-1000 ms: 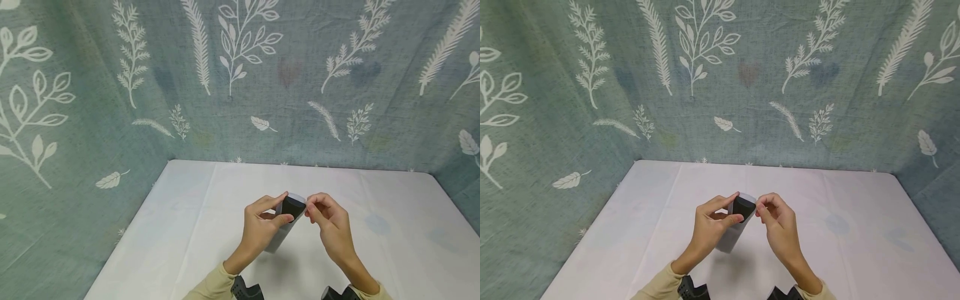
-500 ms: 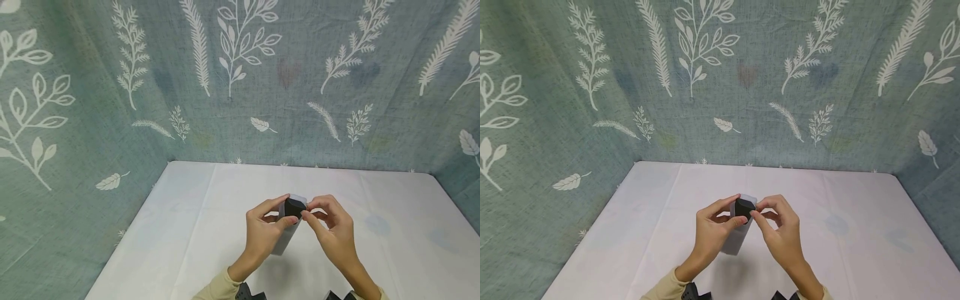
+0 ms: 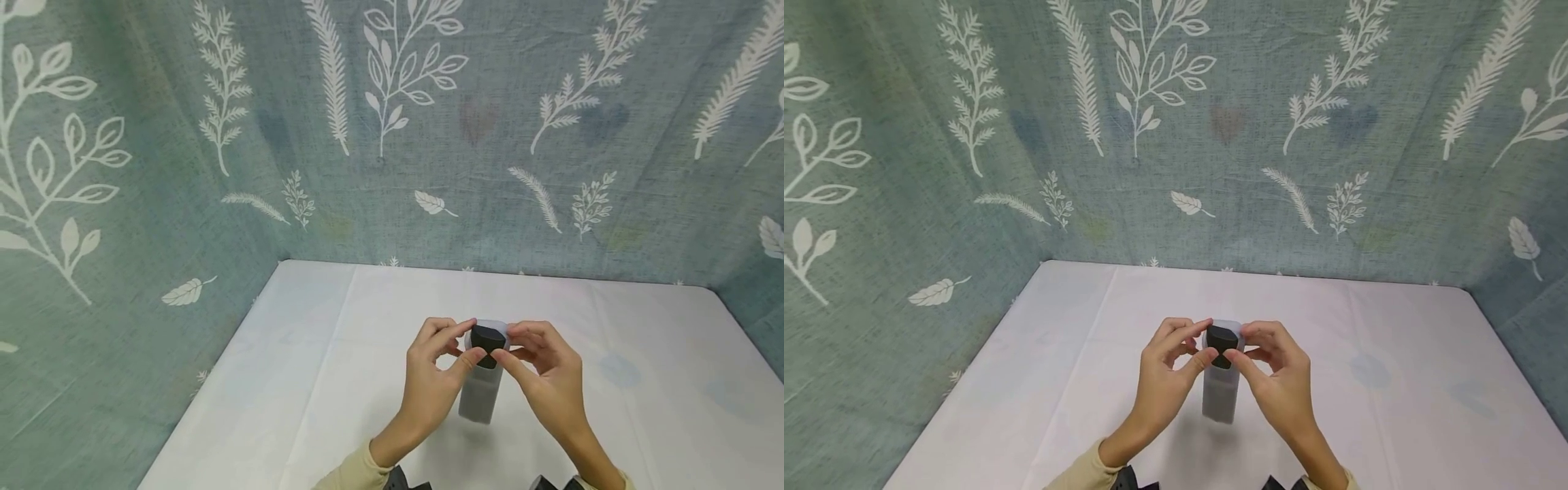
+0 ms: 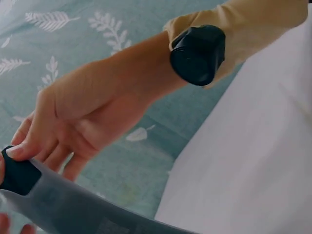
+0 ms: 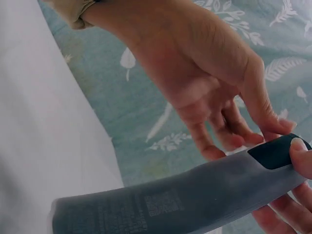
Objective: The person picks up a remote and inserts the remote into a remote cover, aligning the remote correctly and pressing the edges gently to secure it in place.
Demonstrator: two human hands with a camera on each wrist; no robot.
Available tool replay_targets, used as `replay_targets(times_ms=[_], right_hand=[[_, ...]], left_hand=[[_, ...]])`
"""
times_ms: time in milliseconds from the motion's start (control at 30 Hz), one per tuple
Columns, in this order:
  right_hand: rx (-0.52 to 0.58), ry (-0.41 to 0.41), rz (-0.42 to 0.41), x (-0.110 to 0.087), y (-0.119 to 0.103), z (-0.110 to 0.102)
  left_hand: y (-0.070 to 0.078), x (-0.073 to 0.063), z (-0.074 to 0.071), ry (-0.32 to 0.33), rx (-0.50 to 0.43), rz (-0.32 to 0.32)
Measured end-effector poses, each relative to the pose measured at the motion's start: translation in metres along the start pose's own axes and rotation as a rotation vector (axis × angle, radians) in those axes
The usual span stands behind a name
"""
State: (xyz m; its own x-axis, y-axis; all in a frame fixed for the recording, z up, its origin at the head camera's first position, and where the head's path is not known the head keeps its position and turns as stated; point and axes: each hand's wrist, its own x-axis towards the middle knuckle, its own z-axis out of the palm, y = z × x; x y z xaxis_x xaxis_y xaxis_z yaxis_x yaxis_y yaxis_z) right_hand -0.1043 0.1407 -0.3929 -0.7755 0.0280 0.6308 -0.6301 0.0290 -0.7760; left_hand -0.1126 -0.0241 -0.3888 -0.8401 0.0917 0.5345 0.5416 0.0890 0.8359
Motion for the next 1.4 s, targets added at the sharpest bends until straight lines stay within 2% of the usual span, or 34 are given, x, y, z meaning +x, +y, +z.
replay_targets(times_ms=[67,133,333,400,533,633,733,1000,1167,1400], right_hand=[[-0.030,0.013,0.010,0.000,-0.001,0.000],[-0.061,0.023,-0.009,0.000,-0.001,0.001],[-0.061,0.023,-0.102,0.003,0.001,0.003],[-0.046,0.016,-0.096,0.003,0.002,0.003],[-0.078,-0.005,-0.004,0.004,0.002,0.002],[-0.108,-0.025,0.071,0.006,0.003,0.001],[-0.099,-0.044,0.101,0.008,0.004,0.000],[-0.083,-0.056,0.113,0.005,0.006,0.000],[-0.108,-0.014,0.056,0.001,0.006,0.003],[-0.127,0.076,-0.109,0.000,0.005,0.005]], left_hand=[[-0.001,0.002,-0.001,-0.013,-0.019,-0.011],[-0.001,0.004,-0.003,-0.031,-0.055,-0.054],[-0.001,0.011,-0.011,-0.084,-0.172,-0.271],[-0.002,0.013,-0.014,-0.104,-0.215,-0.328],[-0.005,0.017,-0.018,-0.120,-0.250,-0.392],[-0.006,0.018,-0.019,-0.122,-0.250,-0.410],[-0.007,0.018,-0.018,-0.126,-0.264,-0.424],[-0.009,0.016,-0.016,-0.118,-0.336,-0.481],[-0.009,0.015,-0.014,-0.099,-0.344,-0.469],[-0.008,0.016,-0.011,-0.099,-0.345,-0.444]])
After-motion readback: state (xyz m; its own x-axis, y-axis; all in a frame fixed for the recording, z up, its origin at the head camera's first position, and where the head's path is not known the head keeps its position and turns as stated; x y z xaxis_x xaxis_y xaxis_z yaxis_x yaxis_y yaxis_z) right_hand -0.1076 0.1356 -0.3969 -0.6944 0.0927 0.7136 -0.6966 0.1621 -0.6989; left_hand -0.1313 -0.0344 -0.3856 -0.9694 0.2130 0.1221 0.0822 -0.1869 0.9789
